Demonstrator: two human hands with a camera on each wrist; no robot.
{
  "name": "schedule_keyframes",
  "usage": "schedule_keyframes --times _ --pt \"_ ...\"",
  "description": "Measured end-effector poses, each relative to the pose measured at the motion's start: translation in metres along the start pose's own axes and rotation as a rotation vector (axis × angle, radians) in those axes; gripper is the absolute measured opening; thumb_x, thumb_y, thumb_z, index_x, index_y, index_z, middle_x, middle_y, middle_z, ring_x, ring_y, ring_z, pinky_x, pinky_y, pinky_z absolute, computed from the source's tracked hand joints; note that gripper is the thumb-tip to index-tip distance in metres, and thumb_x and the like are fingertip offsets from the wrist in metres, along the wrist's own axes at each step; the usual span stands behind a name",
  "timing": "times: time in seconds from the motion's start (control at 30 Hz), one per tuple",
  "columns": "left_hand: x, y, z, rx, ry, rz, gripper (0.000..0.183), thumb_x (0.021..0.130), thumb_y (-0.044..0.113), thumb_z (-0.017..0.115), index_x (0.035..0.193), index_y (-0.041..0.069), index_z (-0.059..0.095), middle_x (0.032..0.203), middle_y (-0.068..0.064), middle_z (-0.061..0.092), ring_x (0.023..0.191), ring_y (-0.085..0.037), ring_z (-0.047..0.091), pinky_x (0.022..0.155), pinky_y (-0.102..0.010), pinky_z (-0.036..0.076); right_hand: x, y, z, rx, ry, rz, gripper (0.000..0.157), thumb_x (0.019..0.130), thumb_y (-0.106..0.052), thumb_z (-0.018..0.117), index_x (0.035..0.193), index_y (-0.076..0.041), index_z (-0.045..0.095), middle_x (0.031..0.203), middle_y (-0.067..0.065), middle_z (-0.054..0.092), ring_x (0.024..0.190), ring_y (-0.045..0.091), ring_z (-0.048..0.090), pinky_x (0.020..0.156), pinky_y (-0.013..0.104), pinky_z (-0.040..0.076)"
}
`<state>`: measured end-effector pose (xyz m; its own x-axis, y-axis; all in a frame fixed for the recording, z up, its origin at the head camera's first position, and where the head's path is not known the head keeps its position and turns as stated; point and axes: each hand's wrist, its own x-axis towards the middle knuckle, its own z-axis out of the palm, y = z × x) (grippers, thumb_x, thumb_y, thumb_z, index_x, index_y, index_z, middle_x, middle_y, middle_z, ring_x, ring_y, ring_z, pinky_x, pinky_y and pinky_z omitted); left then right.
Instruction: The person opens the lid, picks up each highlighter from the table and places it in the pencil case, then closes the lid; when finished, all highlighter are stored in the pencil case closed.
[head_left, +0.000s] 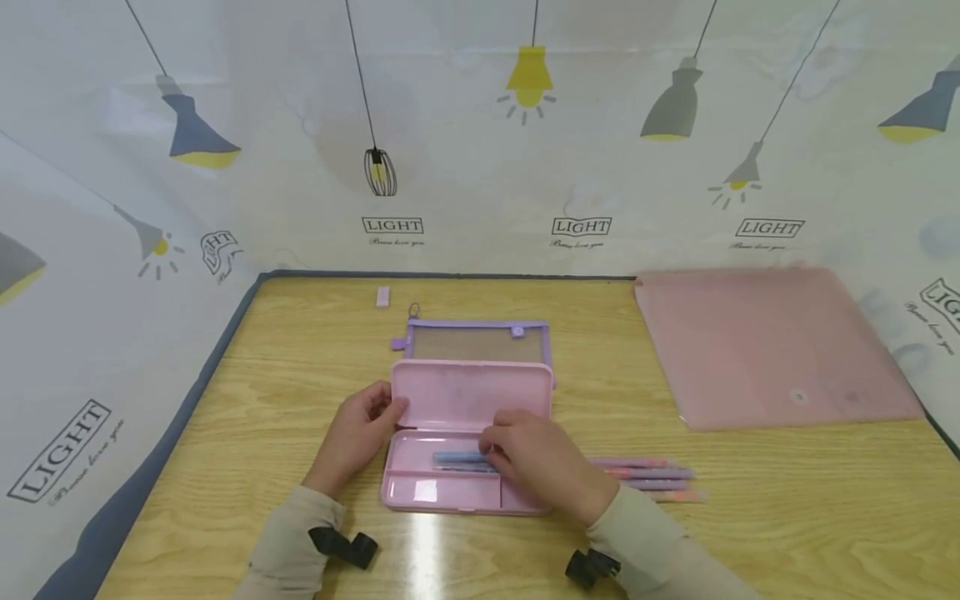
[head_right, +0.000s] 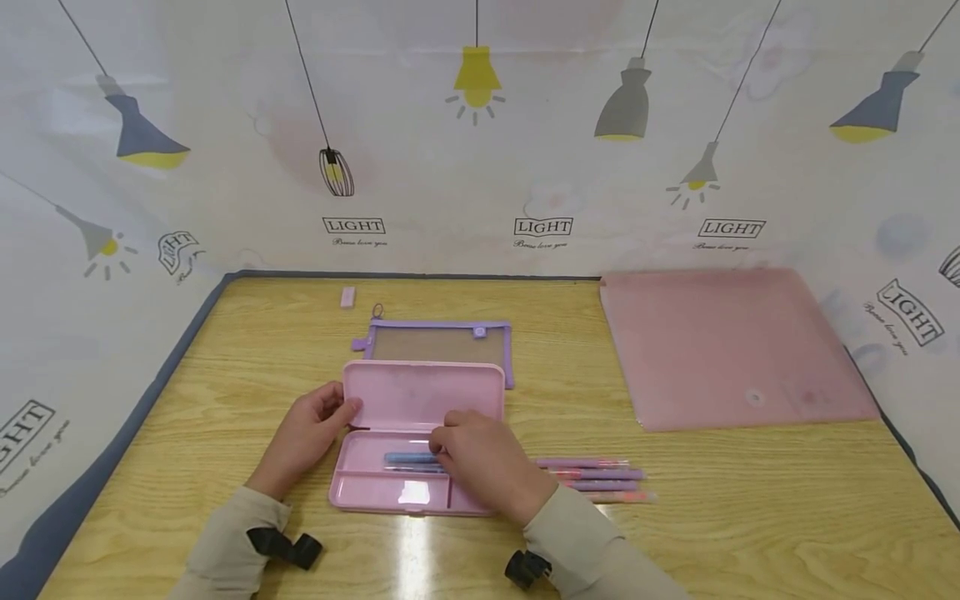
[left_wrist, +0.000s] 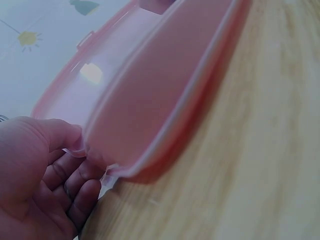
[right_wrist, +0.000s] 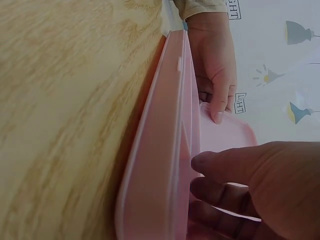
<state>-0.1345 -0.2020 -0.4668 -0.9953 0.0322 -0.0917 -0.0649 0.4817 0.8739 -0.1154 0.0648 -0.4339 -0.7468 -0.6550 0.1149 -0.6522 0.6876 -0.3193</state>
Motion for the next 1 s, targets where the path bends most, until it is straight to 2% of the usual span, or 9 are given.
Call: schedule_keyframes --times 0.4,0.6,0.77,1.0 --pt "0.0 0.0 0.002 -0.002 0.0 -0.004 0.021 0.099 0.027 0.06 0.103 0.007 0.064 0.088 -0.007 0.066 0.079 -0.015 0.057 0.071 -0.025 0.048 -0.017 0.013 -0.015 0.049 0.015 0.055 0.009 0.089 -0.019 0.072 0.097 -0.015 0.073 0.089 -0.006 0.064 0.08 0.008 0.059 0.074 0.027 0.053" --pt "0.0 0.0 0.002 0.02 0.008 -0.008 0.019 0.099 0.027 0.06 0.103 0.009 0.064 0.089 -0.006 0.067 0.08 -0.016 0.057 0.072 -0.025 0.048 -0.035 0.027 -0.03 0.048 0.054 0.123 0.009 0.087 -0.015 0.072 0.097 -0.015 0.072 0.087 -0.007 0.062 0.079 0.006 0.059 0.071 0.026 0.051" --pt "0.0 -0.001 0.002 0.018 0.003 -0.022 0.019 0.099 0.027 0.059 0.103 0.01 0.064 0.09 -0.006 0.067 0.08 -0.017 0.057 0.073 -0.027 0.048 -0.052 0.042 -0.039 0.03 0.036 0.194 0.011 0.089 -0.016 0.071 0.1 -0.017 0.072 0.087 -0.01 0.063 0.08 0.005 0.059 0.072 0.027 0.052" --pt "-0.001 0.0 0.002 0.029 0.015 -0.002 0.017 0.099 0.024 0.06 0.102 0.008 0.064 0.088 -0.006 0.067 0.078 -0.016 0.057 0.071 -0.026 0.048 -0.079 0.069 -0.051 0.053 0.045 0.251 0.014 0.088 -0.013 0.071 0.101 -0.016 0.072 0.086 -0.012 0.063 0.08 0.005 0.06 0.072 0.031 0.052"
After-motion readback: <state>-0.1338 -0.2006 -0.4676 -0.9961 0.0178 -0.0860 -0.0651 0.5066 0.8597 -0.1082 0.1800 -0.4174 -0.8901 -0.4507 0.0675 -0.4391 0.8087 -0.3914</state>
